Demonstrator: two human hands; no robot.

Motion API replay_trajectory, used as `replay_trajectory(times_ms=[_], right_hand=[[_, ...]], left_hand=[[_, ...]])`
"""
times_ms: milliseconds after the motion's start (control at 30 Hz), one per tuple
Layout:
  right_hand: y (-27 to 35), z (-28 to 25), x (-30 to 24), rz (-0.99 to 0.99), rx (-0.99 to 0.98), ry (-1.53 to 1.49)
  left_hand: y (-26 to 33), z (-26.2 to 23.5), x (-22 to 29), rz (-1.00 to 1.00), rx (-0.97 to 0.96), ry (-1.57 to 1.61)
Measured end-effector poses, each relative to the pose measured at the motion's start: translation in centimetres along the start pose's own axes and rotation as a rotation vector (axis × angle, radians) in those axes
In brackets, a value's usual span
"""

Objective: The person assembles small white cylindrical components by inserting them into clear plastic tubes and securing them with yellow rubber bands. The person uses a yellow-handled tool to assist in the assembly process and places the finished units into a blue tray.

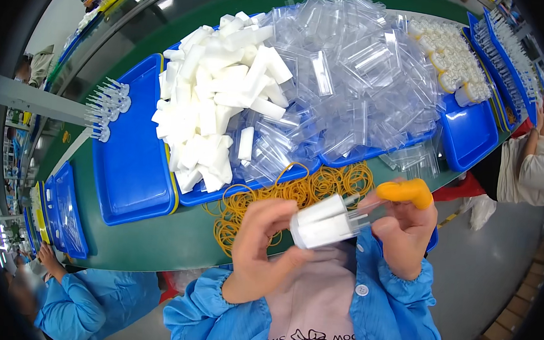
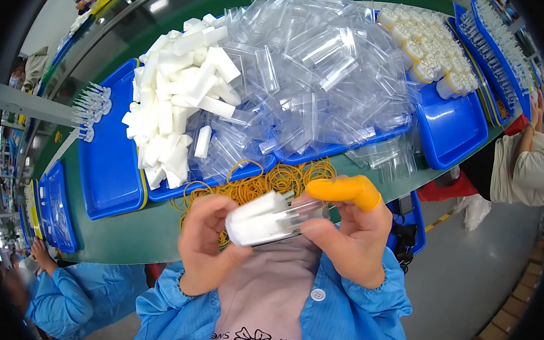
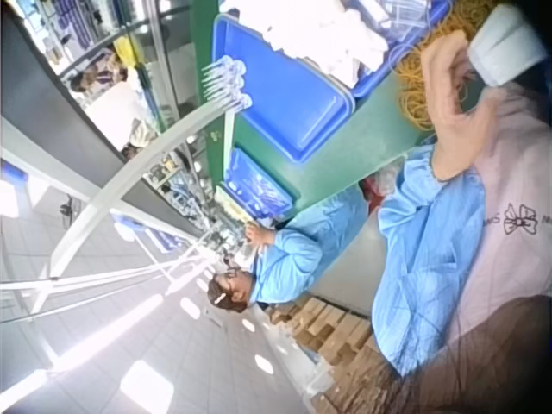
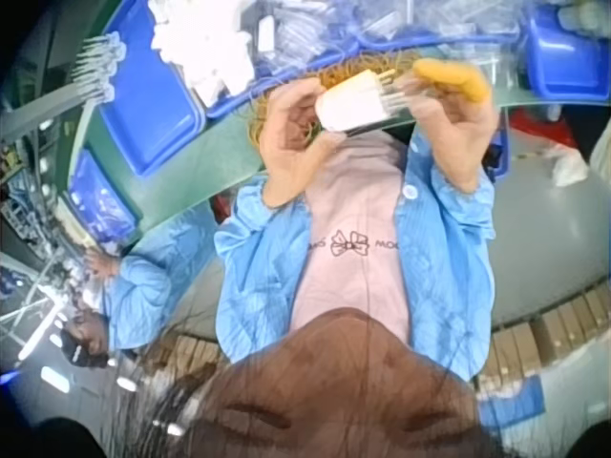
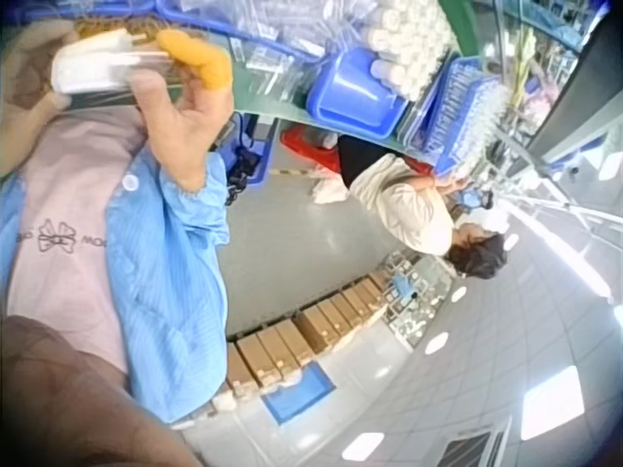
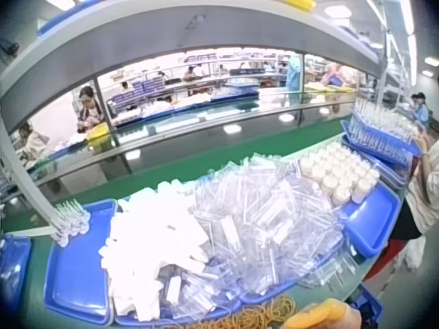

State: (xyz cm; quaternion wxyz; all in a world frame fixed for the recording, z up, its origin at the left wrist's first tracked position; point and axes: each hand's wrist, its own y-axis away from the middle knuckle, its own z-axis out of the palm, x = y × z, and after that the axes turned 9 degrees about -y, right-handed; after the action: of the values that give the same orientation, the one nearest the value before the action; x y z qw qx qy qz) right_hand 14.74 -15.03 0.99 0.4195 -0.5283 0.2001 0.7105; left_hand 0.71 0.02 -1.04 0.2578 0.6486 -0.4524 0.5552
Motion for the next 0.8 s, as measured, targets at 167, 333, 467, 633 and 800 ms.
replay_trajectory(times_ms=[167,333,467,633,800], right_hand=[[-0.9,-1.3,-0.3,-0.088,-0.108,0.324],[-1.1,-0.9,-0.1,-0.136,-0.087,0.388],[-0.4,-0.3,0.2,-0.115,0.013,0.309],[0.7,0.3,-0.1,-0.127,-0.110,0.338],[1.3,1.0,0.4,-0.102,-0.074,0.295]], left_hand=[[-0.4,-0.2,-1.0,-0.172,-0.050,0.438],[-0.4,-0.4,-0.6,-0.365,-0.064,0.724],[-0.5,-0.8,-0.5,-0.369,-0.099,0.743],[0.0,-0.3,-0.8,-0.209,-0.103,0.679],[0.0,-0.5,-0.6,-0.167,-0.096,0.590]])
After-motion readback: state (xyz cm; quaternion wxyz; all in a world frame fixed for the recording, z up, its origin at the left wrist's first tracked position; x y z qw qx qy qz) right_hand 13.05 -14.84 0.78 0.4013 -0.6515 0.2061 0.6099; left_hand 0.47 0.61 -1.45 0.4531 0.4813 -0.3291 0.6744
